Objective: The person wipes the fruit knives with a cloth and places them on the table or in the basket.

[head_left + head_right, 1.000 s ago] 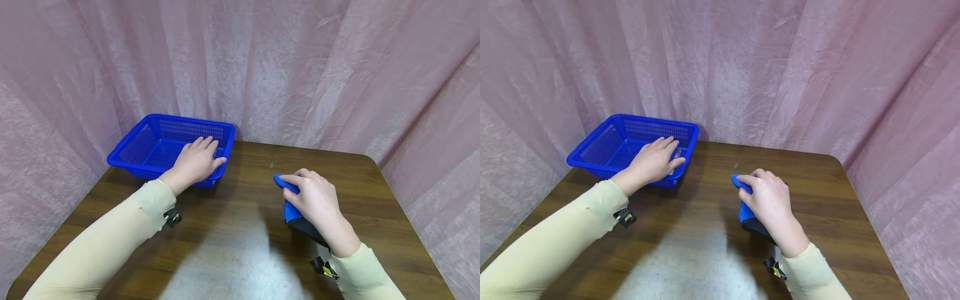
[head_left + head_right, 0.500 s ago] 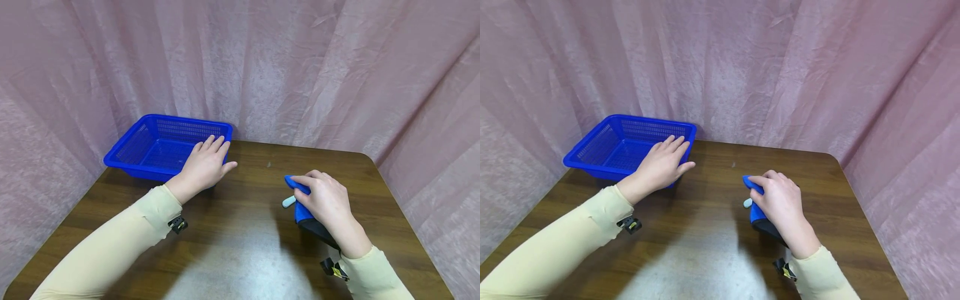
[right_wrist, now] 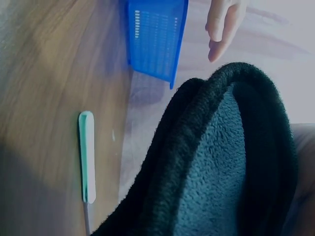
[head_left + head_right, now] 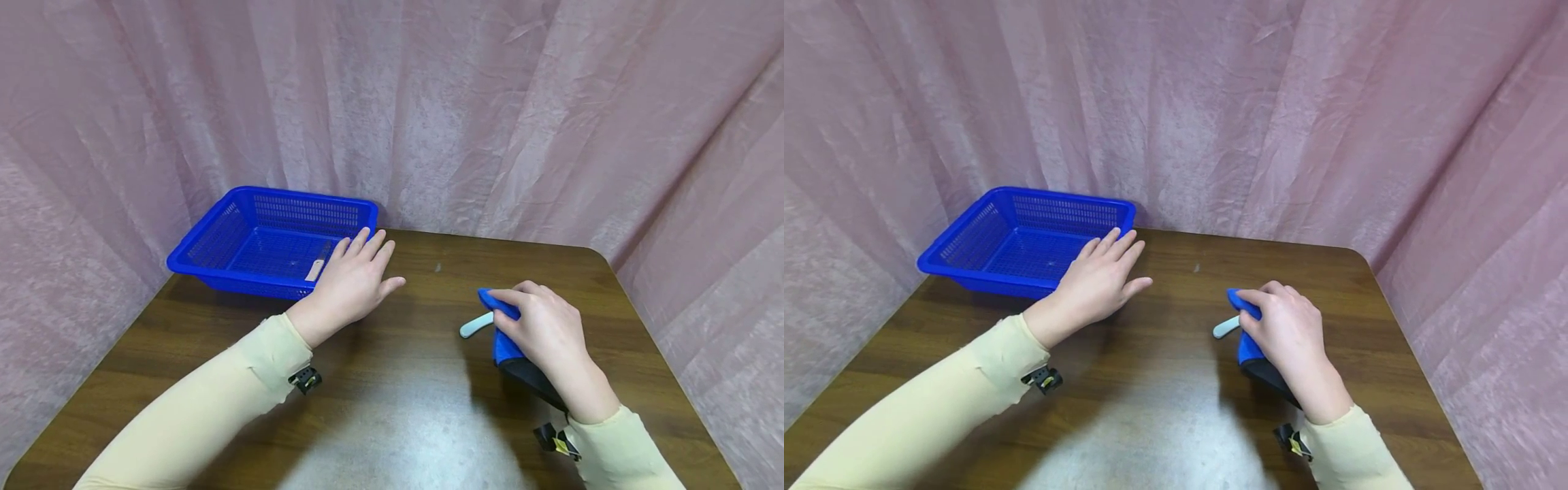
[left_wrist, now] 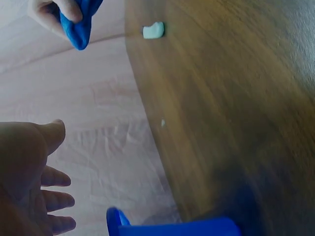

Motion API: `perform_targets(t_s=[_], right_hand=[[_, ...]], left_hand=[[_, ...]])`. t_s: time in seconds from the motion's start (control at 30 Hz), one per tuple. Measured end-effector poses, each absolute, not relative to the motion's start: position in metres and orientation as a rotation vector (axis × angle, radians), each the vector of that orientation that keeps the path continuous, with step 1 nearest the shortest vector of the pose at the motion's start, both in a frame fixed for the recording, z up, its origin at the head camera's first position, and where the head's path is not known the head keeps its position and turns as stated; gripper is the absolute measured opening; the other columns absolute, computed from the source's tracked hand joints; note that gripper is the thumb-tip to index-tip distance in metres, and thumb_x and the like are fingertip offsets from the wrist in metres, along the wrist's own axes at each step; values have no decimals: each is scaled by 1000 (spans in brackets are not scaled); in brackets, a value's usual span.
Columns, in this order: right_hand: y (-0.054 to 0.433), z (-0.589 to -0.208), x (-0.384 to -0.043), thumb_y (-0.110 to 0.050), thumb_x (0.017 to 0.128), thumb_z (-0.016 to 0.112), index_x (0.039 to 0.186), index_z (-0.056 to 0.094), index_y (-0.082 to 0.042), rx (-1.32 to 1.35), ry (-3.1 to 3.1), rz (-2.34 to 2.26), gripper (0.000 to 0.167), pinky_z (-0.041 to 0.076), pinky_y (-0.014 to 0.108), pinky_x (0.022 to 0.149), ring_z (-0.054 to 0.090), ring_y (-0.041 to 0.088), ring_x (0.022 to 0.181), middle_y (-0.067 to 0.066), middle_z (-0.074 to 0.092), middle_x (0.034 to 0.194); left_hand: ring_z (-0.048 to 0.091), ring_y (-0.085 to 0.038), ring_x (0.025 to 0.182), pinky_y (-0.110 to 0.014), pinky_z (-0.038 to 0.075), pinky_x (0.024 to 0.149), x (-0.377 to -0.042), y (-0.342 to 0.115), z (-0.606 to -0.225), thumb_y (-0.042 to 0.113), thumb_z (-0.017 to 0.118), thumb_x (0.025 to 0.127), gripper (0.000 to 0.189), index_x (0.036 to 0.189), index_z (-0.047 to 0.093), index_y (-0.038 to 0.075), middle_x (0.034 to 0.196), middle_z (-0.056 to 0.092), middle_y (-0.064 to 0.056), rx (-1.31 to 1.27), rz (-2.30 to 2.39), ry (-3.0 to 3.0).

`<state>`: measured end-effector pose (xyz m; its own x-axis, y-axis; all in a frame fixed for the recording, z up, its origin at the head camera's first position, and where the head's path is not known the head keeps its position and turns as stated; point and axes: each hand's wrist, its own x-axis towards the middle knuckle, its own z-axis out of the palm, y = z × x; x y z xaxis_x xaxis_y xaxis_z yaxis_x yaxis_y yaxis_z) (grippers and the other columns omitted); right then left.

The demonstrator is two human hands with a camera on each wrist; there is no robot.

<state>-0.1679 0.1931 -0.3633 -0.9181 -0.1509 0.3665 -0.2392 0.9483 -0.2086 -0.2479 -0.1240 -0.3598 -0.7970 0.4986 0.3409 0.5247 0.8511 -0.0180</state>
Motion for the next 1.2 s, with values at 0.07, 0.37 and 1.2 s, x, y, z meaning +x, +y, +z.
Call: perform_targets(t_s=[0.07,0.37,1.2], right_hand=[[195,-364,-167,-21,94,80,128,85,-21,279,-2751,358,34,57,51,69,72,30,98,7,77,110],[205,-368,-165,-21,94,82,127,85,-20,266,-2752,346,33,57,52,67,72,32,97,9,77,110],[218,-381,-157,-21,92,76,125,85,-19,174,-2739,340,35,55,53,66,70,30,89,8,76,106]], left_hand=[[39,-43,159,-65,36,123,-246,-120,-362,55,63,110,71,159,56,6,168,49,-18,-782,-114,-2682],[38,-42,160,-64,36,124,-243,-105,-371,55,63,110,71,160,55,6,168,49,-18,-828,-117,-2676],[39,-38,160,-59,33,127,-232,-61,-393,62,56,110,73,164,52,12,171,46,-13,-940,-105,-2756]])
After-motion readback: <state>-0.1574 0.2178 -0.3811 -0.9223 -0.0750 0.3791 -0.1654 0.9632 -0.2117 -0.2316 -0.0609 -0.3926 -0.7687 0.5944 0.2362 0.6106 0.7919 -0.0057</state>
